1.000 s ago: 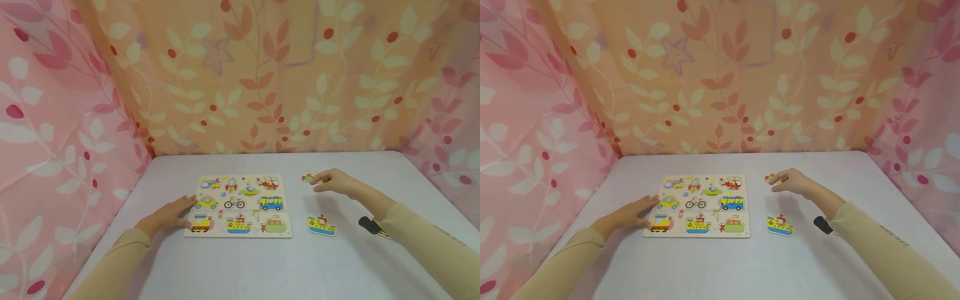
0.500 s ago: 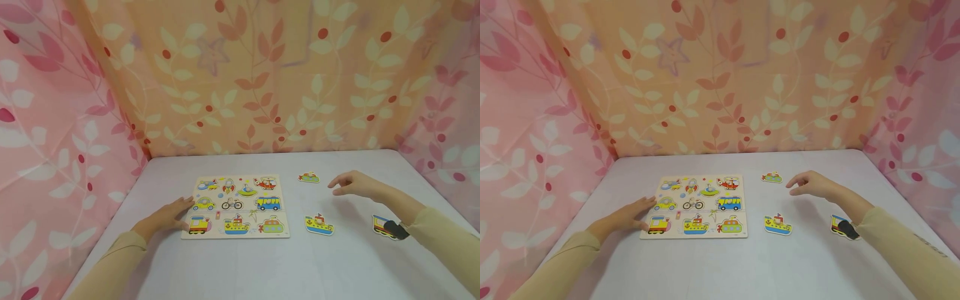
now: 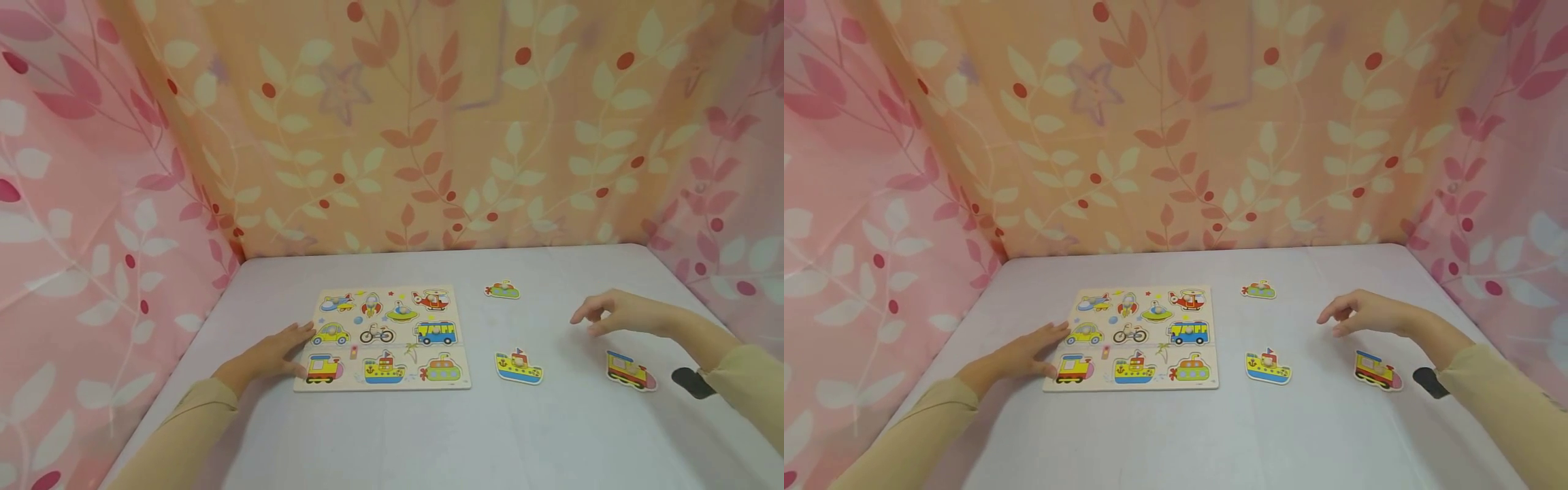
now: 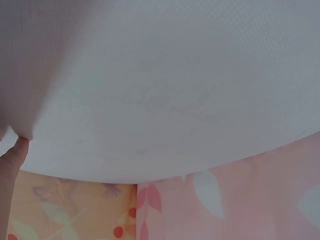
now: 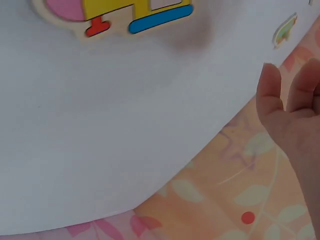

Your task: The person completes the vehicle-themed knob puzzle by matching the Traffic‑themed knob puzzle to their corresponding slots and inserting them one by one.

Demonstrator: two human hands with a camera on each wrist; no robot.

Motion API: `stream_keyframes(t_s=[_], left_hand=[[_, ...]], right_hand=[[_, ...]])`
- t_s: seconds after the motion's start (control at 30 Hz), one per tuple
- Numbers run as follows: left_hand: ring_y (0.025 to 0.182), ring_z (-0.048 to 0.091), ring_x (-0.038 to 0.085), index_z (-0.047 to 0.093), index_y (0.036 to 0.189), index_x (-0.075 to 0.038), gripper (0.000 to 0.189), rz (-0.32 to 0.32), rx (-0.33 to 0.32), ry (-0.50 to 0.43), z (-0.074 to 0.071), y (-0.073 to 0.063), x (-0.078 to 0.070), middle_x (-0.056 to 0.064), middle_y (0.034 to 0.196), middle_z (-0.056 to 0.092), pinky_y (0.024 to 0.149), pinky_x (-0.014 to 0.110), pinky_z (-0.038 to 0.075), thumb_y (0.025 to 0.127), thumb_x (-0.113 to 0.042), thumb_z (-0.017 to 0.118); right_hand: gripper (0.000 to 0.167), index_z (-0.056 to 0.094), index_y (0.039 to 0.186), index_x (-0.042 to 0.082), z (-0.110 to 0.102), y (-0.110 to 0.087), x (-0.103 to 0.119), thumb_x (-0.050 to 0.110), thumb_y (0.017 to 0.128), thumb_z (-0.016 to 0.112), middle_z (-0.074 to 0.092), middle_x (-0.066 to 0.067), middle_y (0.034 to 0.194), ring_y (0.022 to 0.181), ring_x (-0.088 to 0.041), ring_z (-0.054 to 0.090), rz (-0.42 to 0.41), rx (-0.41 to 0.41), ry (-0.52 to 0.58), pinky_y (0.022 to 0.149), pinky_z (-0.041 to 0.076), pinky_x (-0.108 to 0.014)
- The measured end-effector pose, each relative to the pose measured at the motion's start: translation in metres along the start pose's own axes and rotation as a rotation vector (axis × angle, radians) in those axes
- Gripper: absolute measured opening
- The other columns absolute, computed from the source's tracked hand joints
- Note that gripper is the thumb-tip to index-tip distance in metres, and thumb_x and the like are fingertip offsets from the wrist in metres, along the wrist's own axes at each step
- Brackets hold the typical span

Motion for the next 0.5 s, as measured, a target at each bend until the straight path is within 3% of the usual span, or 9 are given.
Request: stream_keyframes(t_s=[0.2,0.4,0.5], left_hand=[[0.145,0.012,0.043,0.035,0.151,-0.011,0.095,-0.033,0.004,-0.016,0.001,0.000,0.002,0.013,0.159,0.025,0.107,0.069,0.019,0.075,-0.050,0.077],[0.144,0.012,0.043,0.035,0.151,-0.008,0.096,-0.002,0.004,0.019,0.002,0.002,0.003,0.013,0.158,0.024,0.108,0.067,0.019,0.075,-0.050,0.076],[0.144,0.013,0.043,0.036,0.150,-0.007,0.096,0.008,0.002,0.019,0.001,0.003,0.003,0.013,0.158,0.025,0.108,0.067,0.019,0.075,-0.049,0.077]], right_hand=[[0.021,0.069,0.113,0.006,-0.009,-0.013,-0.026,0.009,0.093,0.062,0.061,-0.009,0.102,0.093,-0.015,0.049,-0.048,0.149,0.089,0.074,0.046,-0.030],[0.025,0.069,0.114,0.005,-0.010,-0.022,-0.052,0.011,0.092,0.061,0.057,-0.006,0.105,0.093,-0.009,0.049,0.096,0.257,0.144,0.080,0.044,-0.037],[0.023,0.069,0.112,0.006,-0.007,-0.027,-0.063,0.008,0.091,0.060,0.058,-0.004,0.107,0.092,-0.008,0.049,0.122,0.299,0.169,0.078,0.041,-0.036]])
Point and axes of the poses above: each hand's wrist, its own y-axis towards the middle knuckle, its own z-axis out of the palm, x = y × z, the point moved 3 cm from there along y, towards the middle knuckle
